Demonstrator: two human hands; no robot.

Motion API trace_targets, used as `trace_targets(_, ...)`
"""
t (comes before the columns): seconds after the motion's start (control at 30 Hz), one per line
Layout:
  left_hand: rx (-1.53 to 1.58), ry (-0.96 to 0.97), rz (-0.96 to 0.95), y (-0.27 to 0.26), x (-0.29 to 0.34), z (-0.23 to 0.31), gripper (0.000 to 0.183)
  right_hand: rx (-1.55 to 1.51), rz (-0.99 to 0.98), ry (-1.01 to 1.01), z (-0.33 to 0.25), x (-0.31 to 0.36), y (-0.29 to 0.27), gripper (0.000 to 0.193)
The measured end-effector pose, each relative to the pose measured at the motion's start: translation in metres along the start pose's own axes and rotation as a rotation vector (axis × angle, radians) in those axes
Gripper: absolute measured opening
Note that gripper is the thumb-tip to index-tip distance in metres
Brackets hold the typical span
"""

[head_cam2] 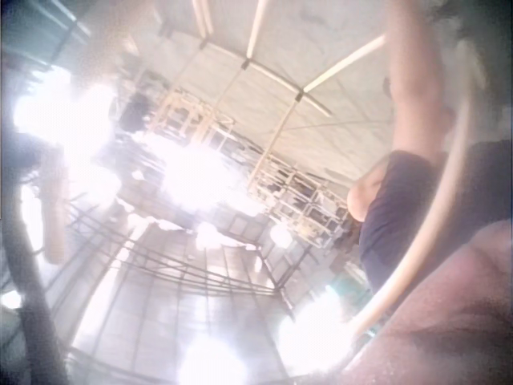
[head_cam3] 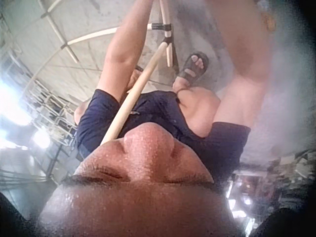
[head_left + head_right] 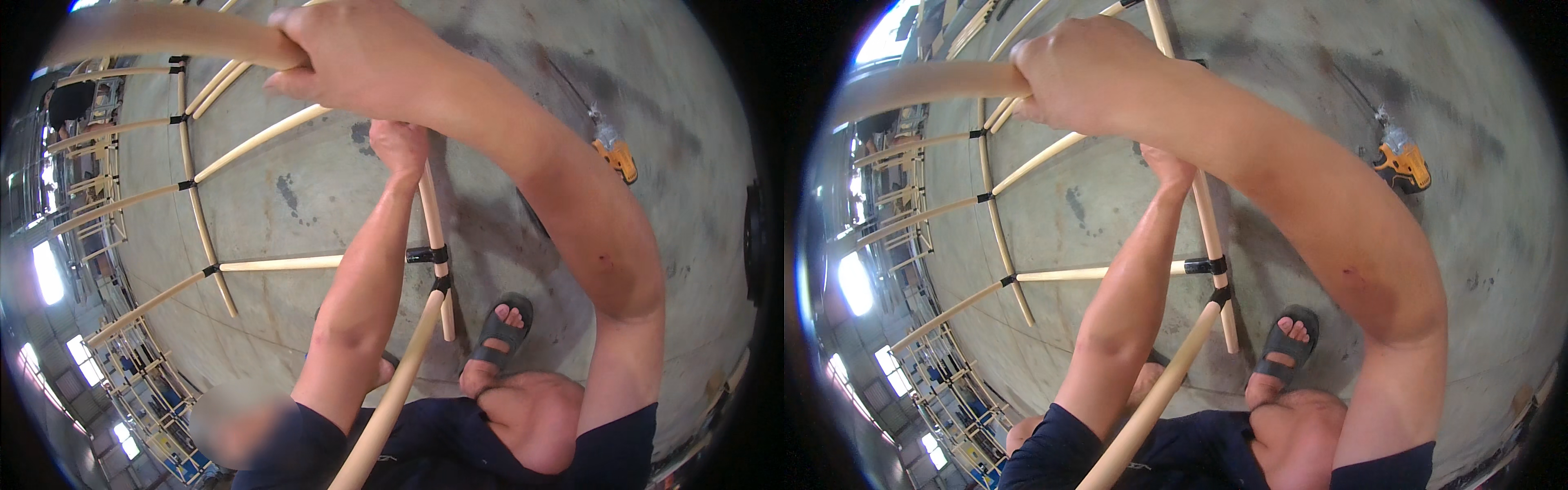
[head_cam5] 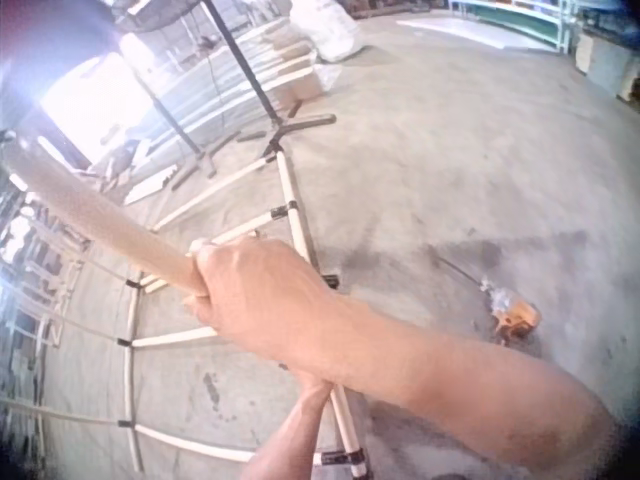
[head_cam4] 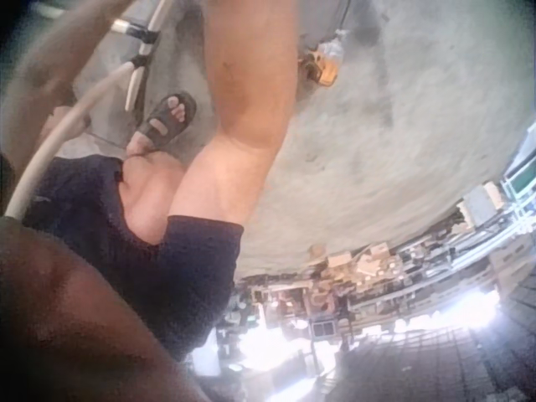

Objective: The person assembles a frame structure on a floor by attaching black plastic connectors to wooden poles and securing them using a power drill and screws.

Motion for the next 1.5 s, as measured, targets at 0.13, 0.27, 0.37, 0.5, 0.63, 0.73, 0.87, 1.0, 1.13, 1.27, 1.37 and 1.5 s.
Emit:
trace_targets(0.13, -0.066, -0.038, -0.021, 0.000, -0.005, 0.017, 0.025, -0.030, -0.132, 0.063, 0.015, 0.003, -0.001, 0.038)
trace_targets(0.27, -0.074, -0.019, -0.153, 0.003, -0.013, -0.007, 0.027, -0.066, 0.022, 0.250, 0.059, 0.046, -0.034, 0.039)
trace_targets(0.37, 0.036, -0.265, -0.233, -0.001, -0.015, -0.012, 0.028, -0.117, 0.083, 0.705, 0.144, 0.147, -0.058, 0.039)
trace_targets(0.5, 0.201, -0.273, -0.232, -0.003, -0.027, 0.013, 0.031, 0.240, 0.086, 1.354, 0.242, 0.329, -0.066, 0.050)
trace_targets(0.63, 0.174, -0.307, -0.331, -0.005, -0.032, 0.003, 0.029, -0.271, 0.319, 1.373, 0.287, 0.367, 0.000, 0.052)
trace_targets(0.73, 0.040, -0.252, -0.399, -0.004, -0.033, 0.012, 0.033, -0.619, 0.712, 1.263, 0.314, 0.357, 0.014, 0.048)
trace_targets(0.87, -0.024, -0.195, -0.411, -0.007, -0.044, 0.010, 0.032, -1.247, 0.879, 1.072, 0.336, 0.335, 0.014, 0.037)
trace_targets(1.0, 0.027, -0.267, -0.439, -0.003, -0.044, 0.010, 0.031, -1.453, 0.779, 1.022, 0.310, 0.326, 0.010, 0.030)
trace_targets(1.13, 0.164, -0.373, -0.307, -0.010, -0.041, -0.002, 0.027, -1.568, 0.435, 0.940, 0.238, 0.301, -0.011, 0.020)
trace_targets(1.27, 0.221, -0.366, -0.254, -0.007, -0.034, 0.003, 0.027, -1.359, 0.148, 0.933, 0.239, 0.273, 0.000, 0.026)
trace_targets(1.37, 0.227, -0.358, -0.292, -0.008, -0.035, 0.001, 0.027, -1.275, 0.014, 1.018, 0.245, 0.255, 0.010, 0.029)
trace_targets(1.5, 0.242, -0.345, -0.300, -0.008, -0.037, 0.003, 0.026, -1.253, -0.060, 1.035, 0.261, 0.239, 0.017, 0.032)
Point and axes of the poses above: each hand's wrist, its own x-axis away from the middle knuckle, its own y-axis out of the palm, z = x × y, the point moved 6 cm from there along -x, towards the middle knuckle, and after that the axes turned 14 degrees about y, right-handed, at the moved point
